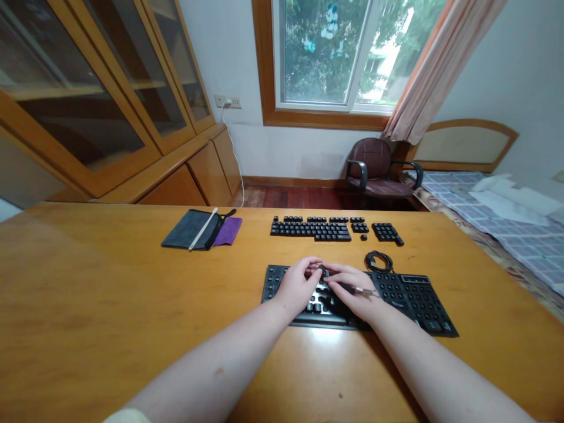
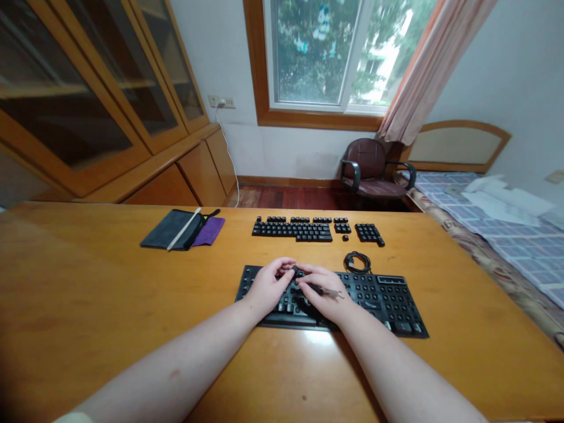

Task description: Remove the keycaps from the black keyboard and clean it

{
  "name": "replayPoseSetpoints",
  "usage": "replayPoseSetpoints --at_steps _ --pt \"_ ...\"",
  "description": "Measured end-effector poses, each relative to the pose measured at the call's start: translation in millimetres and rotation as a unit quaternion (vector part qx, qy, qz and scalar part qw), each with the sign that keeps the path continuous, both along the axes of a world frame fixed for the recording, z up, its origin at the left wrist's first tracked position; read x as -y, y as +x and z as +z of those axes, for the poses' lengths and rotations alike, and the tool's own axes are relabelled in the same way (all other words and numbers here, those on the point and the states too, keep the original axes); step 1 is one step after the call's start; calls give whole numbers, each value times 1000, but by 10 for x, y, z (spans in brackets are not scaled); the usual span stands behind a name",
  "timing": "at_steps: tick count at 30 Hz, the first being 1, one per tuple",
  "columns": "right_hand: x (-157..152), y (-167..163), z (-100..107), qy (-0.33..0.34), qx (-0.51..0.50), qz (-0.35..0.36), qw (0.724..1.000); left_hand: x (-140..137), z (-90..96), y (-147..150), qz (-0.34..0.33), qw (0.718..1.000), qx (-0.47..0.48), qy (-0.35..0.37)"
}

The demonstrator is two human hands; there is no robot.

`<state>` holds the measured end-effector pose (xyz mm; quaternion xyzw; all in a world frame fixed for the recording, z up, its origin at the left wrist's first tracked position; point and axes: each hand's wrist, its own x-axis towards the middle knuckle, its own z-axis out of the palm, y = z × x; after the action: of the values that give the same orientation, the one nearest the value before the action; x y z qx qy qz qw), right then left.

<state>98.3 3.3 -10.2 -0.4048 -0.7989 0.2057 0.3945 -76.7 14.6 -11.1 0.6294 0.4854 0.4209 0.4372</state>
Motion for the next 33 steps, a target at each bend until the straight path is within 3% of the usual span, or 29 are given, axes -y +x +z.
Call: replayPoseSetpoints --at_steps 8,14,19,25,29,33 --pt "0 28 13 8 -1 -6 1000 -10 -24 -21 11 999 -22 34" --pt "-30 61 -2 29 -25 -88 995 -6 -21 -13 -3 1000 -4 13" --pt "-45 66 -9 2 50 -45 998 9 8 6 -45 999 27 -2" --pt "-78 51 -41 -16 22 -26 999 33 20 25 -78 996 31 1" --pt "-59 43 -27 -31 2 -135 990 27 -14 25 -49 998 42 -5" --pt "-167 35 151 -37 -3 -261 965 -11 -36 17 -6 997 76 -32"
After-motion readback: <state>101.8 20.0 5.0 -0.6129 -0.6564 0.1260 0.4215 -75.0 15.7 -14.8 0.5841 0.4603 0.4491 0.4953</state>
